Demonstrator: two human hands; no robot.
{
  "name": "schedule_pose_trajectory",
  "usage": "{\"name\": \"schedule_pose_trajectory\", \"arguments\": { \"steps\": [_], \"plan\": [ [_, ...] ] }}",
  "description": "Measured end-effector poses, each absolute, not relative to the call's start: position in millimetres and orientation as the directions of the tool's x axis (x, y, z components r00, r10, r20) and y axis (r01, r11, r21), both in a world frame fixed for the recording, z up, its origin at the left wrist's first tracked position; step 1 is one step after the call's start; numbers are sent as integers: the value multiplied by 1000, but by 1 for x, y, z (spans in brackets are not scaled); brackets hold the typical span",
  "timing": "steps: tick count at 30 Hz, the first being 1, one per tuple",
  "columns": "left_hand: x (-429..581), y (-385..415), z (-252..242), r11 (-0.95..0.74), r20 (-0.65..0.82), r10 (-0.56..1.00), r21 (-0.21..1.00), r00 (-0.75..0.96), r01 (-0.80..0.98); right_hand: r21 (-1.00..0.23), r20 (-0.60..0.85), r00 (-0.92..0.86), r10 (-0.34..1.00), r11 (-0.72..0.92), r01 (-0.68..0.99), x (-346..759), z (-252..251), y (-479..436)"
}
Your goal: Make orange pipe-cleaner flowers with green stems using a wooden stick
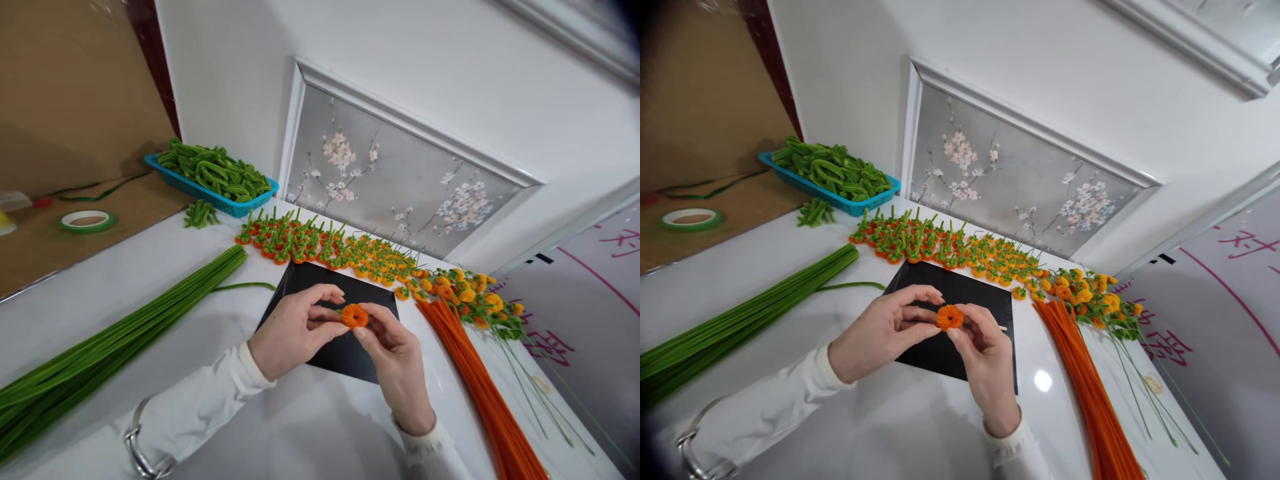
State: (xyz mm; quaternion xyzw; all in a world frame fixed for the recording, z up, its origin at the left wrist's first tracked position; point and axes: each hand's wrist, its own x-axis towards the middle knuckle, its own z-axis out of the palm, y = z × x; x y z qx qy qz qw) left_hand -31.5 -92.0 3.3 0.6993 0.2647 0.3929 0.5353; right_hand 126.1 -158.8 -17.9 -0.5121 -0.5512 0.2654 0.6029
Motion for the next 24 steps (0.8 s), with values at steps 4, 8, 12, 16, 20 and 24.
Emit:
{"name": "schedule_pose_trajectory", "arguments": {
  "steps": [4, 8, 12, 16, 20, 24],
  "plan": [
    [-31, -93, 1, -382, 355, 776, 922, 521, -58, -925, 377, 262, 888, 346, 158, 128, -16, -160],
    [-31, -95, 0, -565, 486, 731, 825, 478, 25, -902, 429, 269, 862, 394, 177, 126, -15, -160],
    [-29, -98, -1, -556, 504, 717, 830, 481, -41, -887, 461, 273, 844, 433, 158, 122, -16, -159],
    [-28, -101, -1, -466, 451, 734, 878, 507, -107, -876, 483, 259, 837, 462, 139, 122, -17, -159],
    [-28, -100, -1, -187, 258, 796, 965, 548, -184, -877, 474, 213, 854, 438, 195, 126, -18, -158],
    [-28, -96, 2, 35, 114, 815, 969, 568, -244, -878, 453, 149, 879, 410, 248, 133, -18, -159]
  ]
}}
